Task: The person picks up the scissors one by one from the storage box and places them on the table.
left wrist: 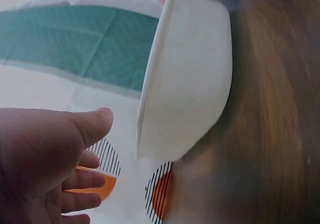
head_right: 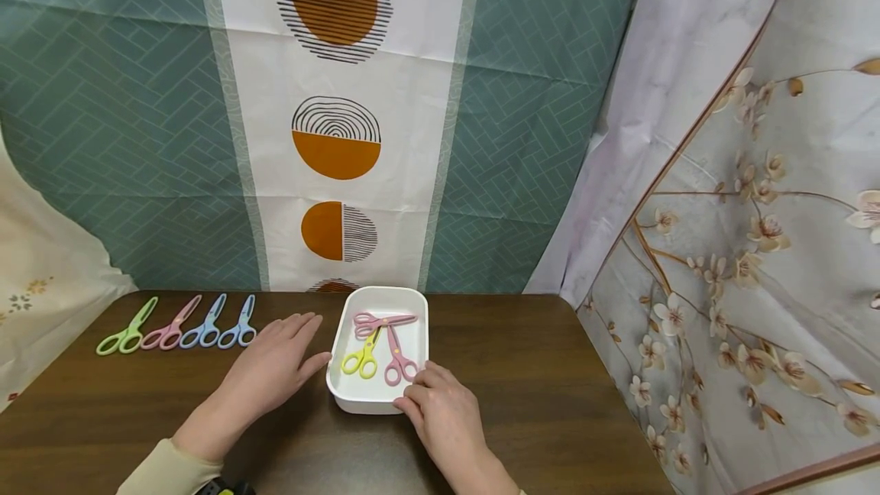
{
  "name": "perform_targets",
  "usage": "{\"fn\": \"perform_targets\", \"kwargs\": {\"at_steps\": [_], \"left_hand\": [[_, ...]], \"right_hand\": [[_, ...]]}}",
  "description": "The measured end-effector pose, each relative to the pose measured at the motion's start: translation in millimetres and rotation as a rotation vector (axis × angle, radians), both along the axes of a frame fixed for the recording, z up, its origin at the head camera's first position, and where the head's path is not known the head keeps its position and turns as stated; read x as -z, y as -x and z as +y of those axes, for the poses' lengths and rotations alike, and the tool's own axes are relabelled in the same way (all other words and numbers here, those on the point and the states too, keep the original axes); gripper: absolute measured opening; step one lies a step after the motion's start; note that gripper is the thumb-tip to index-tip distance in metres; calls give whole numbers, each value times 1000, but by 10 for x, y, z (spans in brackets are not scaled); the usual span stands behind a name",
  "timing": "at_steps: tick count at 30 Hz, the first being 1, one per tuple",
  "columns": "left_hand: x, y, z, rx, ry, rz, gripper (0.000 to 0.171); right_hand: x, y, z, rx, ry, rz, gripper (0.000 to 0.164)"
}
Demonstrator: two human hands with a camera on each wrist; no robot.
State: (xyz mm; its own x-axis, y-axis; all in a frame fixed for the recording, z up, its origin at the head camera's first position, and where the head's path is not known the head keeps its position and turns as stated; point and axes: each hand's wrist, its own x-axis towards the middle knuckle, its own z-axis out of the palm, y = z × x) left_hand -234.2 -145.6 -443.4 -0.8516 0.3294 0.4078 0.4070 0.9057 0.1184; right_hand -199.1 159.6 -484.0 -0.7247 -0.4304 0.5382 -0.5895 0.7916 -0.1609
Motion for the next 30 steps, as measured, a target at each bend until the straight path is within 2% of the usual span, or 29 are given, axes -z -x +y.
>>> {"fn": "perform_targets", "kwargs": {"at_steps": [17,23,30], "left_hand": [[-34,-51,370,135,2,-55,64],[-49,13,495,185,18,-35,62],[-17,134,597,186,66,-48,59]], "right_hand": [[-4,0,5,-5,-4,16,14],[2,15,4,-15,3,42,14],[5,12,10,-19,5,65,16]]}}
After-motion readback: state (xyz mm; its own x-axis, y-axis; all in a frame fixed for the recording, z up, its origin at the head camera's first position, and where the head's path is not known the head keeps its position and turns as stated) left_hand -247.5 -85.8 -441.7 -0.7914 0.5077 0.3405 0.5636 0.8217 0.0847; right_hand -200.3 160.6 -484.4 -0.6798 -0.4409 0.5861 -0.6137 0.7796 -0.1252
